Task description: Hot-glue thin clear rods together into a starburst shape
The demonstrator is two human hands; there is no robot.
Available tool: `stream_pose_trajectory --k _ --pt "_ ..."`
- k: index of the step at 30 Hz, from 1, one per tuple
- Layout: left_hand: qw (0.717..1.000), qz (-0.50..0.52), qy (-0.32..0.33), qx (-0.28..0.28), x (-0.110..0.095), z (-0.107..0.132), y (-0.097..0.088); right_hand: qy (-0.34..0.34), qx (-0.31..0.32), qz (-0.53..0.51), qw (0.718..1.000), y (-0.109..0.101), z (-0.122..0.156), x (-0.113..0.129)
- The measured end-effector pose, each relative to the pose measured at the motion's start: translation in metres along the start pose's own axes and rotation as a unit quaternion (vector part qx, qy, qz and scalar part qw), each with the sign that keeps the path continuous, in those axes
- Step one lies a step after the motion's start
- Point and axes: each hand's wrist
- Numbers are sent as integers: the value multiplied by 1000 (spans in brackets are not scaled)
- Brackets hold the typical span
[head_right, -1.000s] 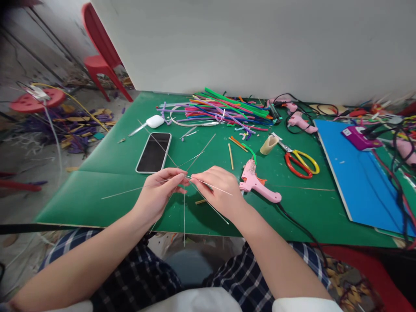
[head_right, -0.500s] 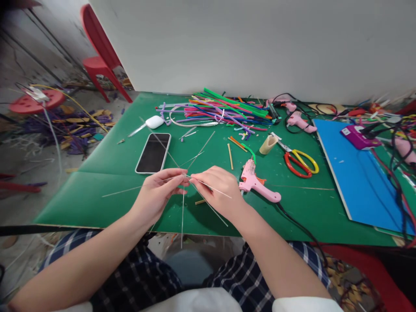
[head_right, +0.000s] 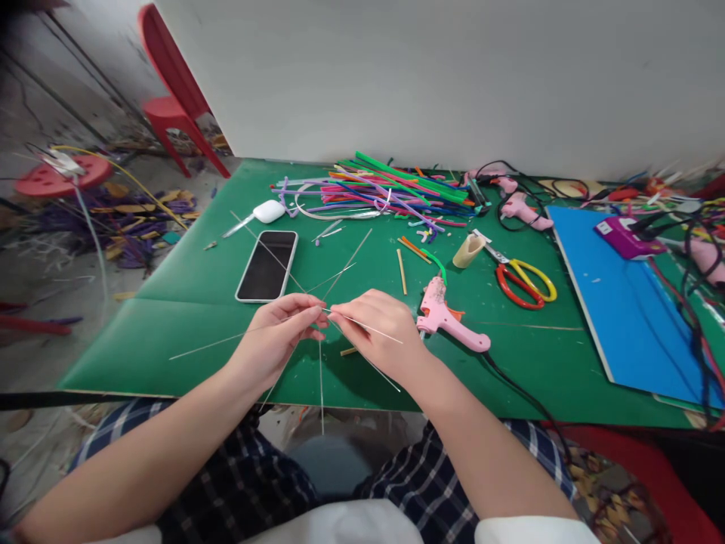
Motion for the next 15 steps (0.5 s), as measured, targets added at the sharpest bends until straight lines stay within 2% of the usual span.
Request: stream_pose_trajectory --k 15 --pt "1000 -3 -4 11 -1 -1 0 3 -3 0 1000 -2 1 -2"
Point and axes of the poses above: each hand's wrist, its own z-axis away from the middle knuckle, its own y-axis out of the palm, x = y × z, and after that the axes turned 11 degrees about -x, right-handed
